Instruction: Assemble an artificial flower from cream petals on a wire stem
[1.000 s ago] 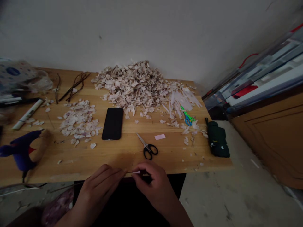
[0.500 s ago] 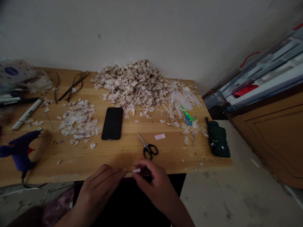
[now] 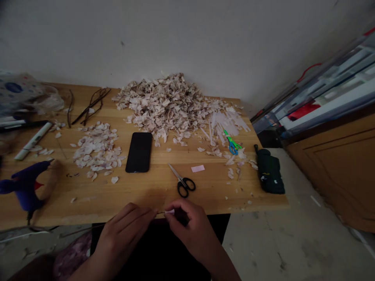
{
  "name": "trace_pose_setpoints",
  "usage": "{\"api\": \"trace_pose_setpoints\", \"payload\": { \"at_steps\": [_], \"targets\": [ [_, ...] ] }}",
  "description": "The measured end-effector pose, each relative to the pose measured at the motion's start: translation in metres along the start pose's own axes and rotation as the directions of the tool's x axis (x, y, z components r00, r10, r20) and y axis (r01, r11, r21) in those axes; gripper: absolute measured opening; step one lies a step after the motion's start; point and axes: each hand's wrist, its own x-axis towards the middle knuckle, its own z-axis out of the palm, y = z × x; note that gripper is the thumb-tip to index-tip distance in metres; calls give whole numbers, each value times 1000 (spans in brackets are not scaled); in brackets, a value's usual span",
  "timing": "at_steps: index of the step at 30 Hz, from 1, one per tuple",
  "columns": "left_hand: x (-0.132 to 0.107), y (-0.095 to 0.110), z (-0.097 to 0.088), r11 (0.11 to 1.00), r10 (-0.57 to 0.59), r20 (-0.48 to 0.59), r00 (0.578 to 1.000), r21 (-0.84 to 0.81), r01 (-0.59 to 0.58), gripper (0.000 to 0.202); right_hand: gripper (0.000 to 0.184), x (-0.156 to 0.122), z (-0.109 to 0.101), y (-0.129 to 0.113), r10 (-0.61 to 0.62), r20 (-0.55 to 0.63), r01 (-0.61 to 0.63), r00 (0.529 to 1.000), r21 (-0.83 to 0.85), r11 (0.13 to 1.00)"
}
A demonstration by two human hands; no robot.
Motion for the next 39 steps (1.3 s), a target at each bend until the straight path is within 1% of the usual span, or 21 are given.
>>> {"api": "trace_pose_setpoints", "payload": {
  "at_steps": [4,6,7,8,9,11,12,13,14,15,17,19,20,22,23,24,26,28,32,36,39],
  "targets": [
    [-1,0,4,996,-42,-8,999,-78,41,27,12,-2,1,0,6,7,-6,1000,10,1000],
    [1,1,9,969,-156,-25,987,-199,148,25,18,-3,-1,1,30,2,-30,1000,64,998],
    [2,2,11,925,-262,-20,965,-292,245,23,24,-3,-4,2,40,-30,-37,999,94,995],
    [4,3,12,840,-393,8,920,-403,363,19,31,-1,-6,4,42,-91,-31,995,113,993],
    [7,5,13,705,-529,69,846,-520,483,14,35,2,-10,8,30,-182,-11,983,107,994],
    [13,7,13,326,-710,259,654,-703,632,9,35,12,-17,22,-54,-391,45,919,-33,998],
    [17,8,12,143,-743,347,572,-752,643,16,33,18,-21,30,-123,-473,64,872,-140,988],
    [21,7,11,1,-751,410,518,-783,622,25,34,26,-23,39,-202,-521,65,829,-270,961],
    [25,6,10,-93,-747,446,493,-805,587,32,35,34,-25,49,-258,-544,72,798,-339,938],
    [30,2,10,-149,-740,459,492,-825,545,37,38,42,-25,58,-305,-560,87,770,-381,920],
    [40,-8,13,-194,-714,455,531,-859,474,40,44,56,-23,74,-404,-568,136,717,-455,880],
    [52,-23,18,-213,-682,445,580,-880,425,42,41,65,-18,86,-493,-526,195,693,-521,831],
    [58,-31,22,-206,-680,430,593,-889,409,44,38,68,-15,91,-538,-479,218,694,-572,790],
    [69,-46,30,-196,-682,399,613,-907,373,48,45,73,-11,102,-633,-331,224,700,-740,635],
    [73,-53,33,-191,-687,381,619,-916,352,50,50,76,-10,107,-669,-275,226,691,-797,561],
    [76,-58,36,-186,-695,361,621,-925,330,51,52,79,-10,113,-700,-237,227,674,-835,501],
    [78,-66,41,-185,-705,340,623,-935,302,50,49,86,-11,124,-751,-222,225,621,-868,442],
    [77,-70,44,-179,-702,331,630,-939,294,50,41,94,-13,133,-784,-227,214,578,-885,414],
    [76,-75,47,-180,-677,338,653,-937,298,49,35,105,-10,142,-817,-237,181,526,-907,380],
    [83,-79,50,-194,-657,350,667,-934,299,51,37,112,2,143,-809,-366,147,460,-867,476],
    [89,-85,55,-203,-650,362,668,-930,306,52,37,117,7,144,-804,-399,181,441,-838,515]
  ]
}}
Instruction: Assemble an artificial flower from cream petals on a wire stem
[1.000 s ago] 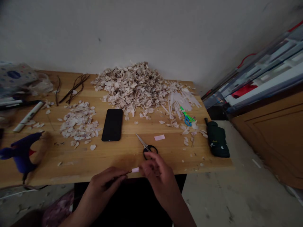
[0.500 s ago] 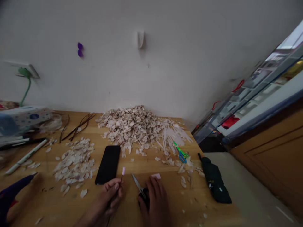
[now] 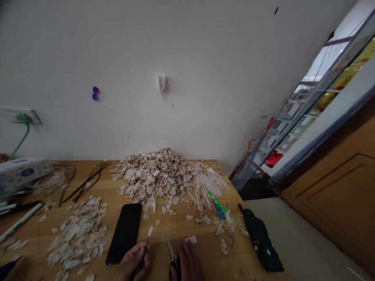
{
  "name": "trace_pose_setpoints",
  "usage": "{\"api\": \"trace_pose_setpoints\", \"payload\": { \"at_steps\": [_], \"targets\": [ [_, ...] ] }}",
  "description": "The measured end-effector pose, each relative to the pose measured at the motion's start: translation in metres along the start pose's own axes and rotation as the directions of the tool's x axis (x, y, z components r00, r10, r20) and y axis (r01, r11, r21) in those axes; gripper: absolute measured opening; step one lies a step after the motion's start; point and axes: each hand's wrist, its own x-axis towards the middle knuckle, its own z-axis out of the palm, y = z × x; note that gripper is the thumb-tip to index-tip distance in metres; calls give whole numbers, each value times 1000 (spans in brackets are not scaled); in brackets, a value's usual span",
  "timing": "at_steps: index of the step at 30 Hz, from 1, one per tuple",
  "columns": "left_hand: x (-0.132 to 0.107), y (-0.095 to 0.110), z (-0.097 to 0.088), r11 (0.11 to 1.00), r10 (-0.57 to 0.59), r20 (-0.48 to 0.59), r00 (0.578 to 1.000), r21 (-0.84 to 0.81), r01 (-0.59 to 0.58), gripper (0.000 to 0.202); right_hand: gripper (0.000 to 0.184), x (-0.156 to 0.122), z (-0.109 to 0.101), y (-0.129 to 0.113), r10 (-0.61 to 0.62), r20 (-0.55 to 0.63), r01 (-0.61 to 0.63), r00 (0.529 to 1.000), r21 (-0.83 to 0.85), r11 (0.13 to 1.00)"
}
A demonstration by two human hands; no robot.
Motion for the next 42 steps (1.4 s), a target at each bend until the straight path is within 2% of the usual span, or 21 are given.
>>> {"api": "trace_pose_setpoints", "payload": {
  "at_steps": [4,9,13,15,17,19,22,25,28,33,37,42],
  "targets": [
    [7,-2,-6,999,-37,3,999,6,37,54,38,1,-1,4,-10,0,10,1000,9,1000],
    [0,4,-2,994,-108,41,993,8,108,54,36,15,-18,5,-149,61,149,987,9,989],
    [-6,8,6,994,-109,86,990,9,108,48,36,23,-39,-7,-111,77,103,991,94,990],
    [-8,8,7,996,-84,106,991,14,83,42,29,24,-49,-18,-83,74,66,994,204,977],
    [-8,7,6,999,-45,112,993,15,44,38,25,26,-56,-31,4,59,-23,998,328,945],
    [-8,6,5,1000,-18,112,994,27,15,35,26,33,-54,-44,158,58,-167,986,436,884],
    [-10,4,3,998,0,141,990,65,-9,33,29,53,-36,-59,381,114,-374,918,569,732],
    [-11,0,4,993,-8,193,981,116,-15,35,41,74,-12,-67,505,165,-466,847,686,558],
    [-11,-2,5,987,-8,225,974,159,-28,40,45,85,-1,-70,536,228,-492,813,761,422],
    [-12,-2,8,977,5,234,972,207,-55,42,47,85,-9,-75,488,333,-502,807,822,269],
    [-15,-2,8,966,18,245,969,246,-80,42,44,85,-14,-77,481,365,-510,797,833,214],
    [-13,-10,5,947,33,264,964,301,-114,43,45,84,-15,-74,497,379,-523,781,832,187]
  ]
}}
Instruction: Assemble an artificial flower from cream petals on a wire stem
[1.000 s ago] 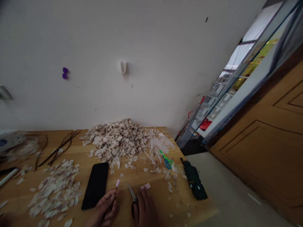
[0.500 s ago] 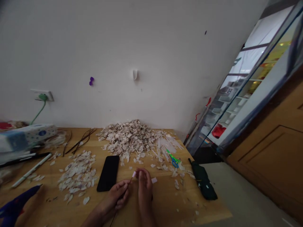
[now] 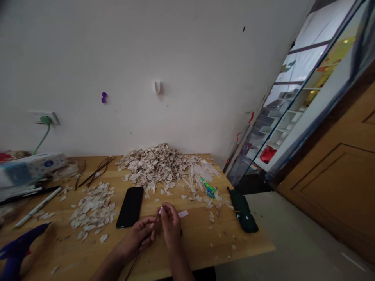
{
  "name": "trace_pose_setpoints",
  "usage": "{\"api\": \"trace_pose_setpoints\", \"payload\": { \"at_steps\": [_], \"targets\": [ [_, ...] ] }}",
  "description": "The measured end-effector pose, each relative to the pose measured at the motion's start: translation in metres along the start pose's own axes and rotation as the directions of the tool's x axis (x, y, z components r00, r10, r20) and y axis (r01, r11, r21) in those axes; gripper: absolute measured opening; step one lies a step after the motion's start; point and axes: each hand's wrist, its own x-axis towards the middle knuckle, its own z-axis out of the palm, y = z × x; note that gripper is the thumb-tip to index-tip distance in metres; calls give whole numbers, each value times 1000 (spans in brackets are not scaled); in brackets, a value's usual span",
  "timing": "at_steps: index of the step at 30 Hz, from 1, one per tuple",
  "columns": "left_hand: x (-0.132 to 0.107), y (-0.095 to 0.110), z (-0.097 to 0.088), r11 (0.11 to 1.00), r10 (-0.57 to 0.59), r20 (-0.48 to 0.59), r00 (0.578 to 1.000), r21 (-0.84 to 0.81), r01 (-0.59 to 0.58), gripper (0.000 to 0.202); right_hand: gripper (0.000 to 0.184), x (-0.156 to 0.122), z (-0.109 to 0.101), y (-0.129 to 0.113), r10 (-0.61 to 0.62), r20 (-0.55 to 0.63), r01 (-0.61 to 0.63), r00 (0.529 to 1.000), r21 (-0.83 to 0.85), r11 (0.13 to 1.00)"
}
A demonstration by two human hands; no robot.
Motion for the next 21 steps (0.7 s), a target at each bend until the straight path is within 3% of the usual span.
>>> {"api": "trace_pose_setpoints", "payload": {
  "at_steps": [11,15,21],
  "targets": [
    [8,-17,-15,997,28,57,998,68,-32,18,37,1,-7,13,-8,11,8,1000,-1,1000],
    [8,-18,-14,997,44,49,998,56,-46,21,36,0,-6,15,2,14,-2,1000,19,1000],
    [5,-11,-5,999,51,4,999,10,-51,44,46,2,-4,21,41,-7,-41,999,72,997]
  ]
}}
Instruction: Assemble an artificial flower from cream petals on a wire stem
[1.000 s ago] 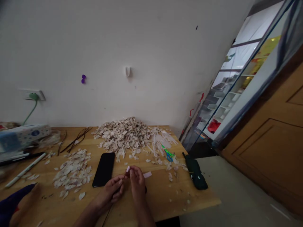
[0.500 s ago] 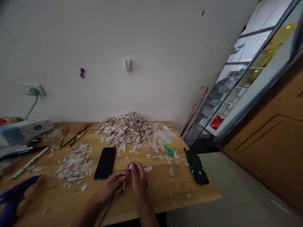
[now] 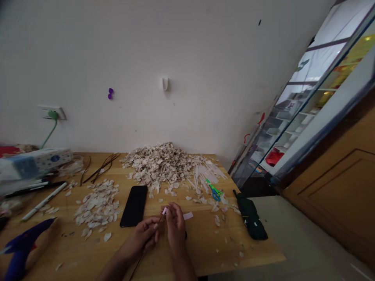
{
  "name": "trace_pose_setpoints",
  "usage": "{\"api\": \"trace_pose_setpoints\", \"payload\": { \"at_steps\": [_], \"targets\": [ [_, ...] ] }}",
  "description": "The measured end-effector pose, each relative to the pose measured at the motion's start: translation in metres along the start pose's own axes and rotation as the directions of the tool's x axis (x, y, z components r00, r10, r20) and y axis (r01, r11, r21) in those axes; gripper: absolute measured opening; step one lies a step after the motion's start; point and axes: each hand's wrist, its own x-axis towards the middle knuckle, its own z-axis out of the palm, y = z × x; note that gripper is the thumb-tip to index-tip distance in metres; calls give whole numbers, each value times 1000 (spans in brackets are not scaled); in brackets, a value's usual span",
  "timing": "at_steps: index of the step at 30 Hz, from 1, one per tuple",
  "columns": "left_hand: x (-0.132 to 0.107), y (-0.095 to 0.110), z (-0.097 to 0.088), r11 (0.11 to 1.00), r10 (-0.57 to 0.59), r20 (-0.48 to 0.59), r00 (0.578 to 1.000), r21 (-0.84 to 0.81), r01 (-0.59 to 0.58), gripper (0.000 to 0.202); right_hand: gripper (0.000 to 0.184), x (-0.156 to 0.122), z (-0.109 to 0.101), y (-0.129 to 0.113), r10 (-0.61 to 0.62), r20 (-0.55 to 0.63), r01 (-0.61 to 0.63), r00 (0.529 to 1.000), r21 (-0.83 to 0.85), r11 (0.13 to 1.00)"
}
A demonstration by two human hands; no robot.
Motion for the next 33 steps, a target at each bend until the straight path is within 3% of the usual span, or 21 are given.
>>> {"api": "trace_pose_setpoints", "payload": {
  "at_steps": [8,33],
  "targets": [
    [0,3,-1,998,-47,-4,999,-36,47,40,46,2,-3,6,19,0,-19,1000,-25,1000],
    [1,2,1,999,-42,-10,999,-34,41,41,43,-1,0,-11,82,42,-82,996,5,997]
  ]
}}
